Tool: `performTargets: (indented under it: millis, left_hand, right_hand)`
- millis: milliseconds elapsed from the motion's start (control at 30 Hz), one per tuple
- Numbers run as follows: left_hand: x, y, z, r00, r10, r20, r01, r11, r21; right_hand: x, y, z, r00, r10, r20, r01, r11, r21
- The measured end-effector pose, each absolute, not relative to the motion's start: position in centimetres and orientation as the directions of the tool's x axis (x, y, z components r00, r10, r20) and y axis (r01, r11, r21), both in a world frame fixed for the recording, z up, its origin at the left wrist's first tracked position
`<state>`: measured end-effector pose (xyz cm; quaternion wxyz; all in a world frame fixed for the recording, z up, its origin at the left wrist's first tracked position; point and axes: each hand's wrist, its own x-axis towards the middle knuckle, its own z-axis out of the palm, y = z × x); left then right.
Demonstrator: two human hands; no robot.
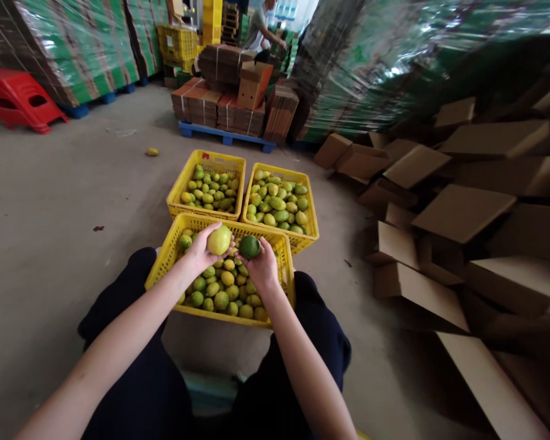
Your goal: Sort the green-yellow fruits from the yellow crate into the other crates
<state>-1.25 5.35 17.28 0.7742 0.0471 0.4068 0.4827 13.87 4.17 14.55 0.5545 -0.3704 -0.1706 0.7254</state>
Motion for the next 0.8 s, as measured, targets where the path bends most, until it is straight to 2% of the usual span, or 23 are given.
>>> performTargets:
  millis: [133,267,467,600,700,800]
  left_hand:
    - [-0.7,5.1,17.8,0.207,0.801,-0.561,-0.730,0.508,0.457]
    - [0.0,5.4,17.9,0.165,0.836,-0.524,-0.755,0.449,0.478]
    - [-0.5,5.4,18.1,0.283,0.869,-0.406,-0.799,0.448,0.401]
    - [-1.2,5.2,18.0,0.307,0.841,-0.445,-0.784,0.489,0.384]
    - [-2.1,5.1,17.8,0.243,0.810,-0.533,-0.806,0.474,0.354]
    - [-3.8,5.3,17.6,0.128,0.774,-0.620,-0.838,0.419,0.349]
  right_hand:
    - [13.6,4.1,14.5,-0.174,0.912,-0.370,-0.681,-0.383,-0.624]
    - [13.9,4.0,14.6,-0.121,0.914,-0.388,-0.706,-0.354,-0.614]
    - [14.8,3.8,15.6,-0.092,0.929,-0.357,-0.738,-0.304,-0.602]
    - [15.0,4.2,14.5,-0.113,0.915,-0.387,-0.741,-0.337,-0.580]
    - [14.3,3.3,11.9,-0.179,0.829,-0.531,-0.617,-0.515,-0.596]
    - [12.7,1.1,9.1,-0.262,0.710,-0.653,-0.348,-0.701,-0.622]
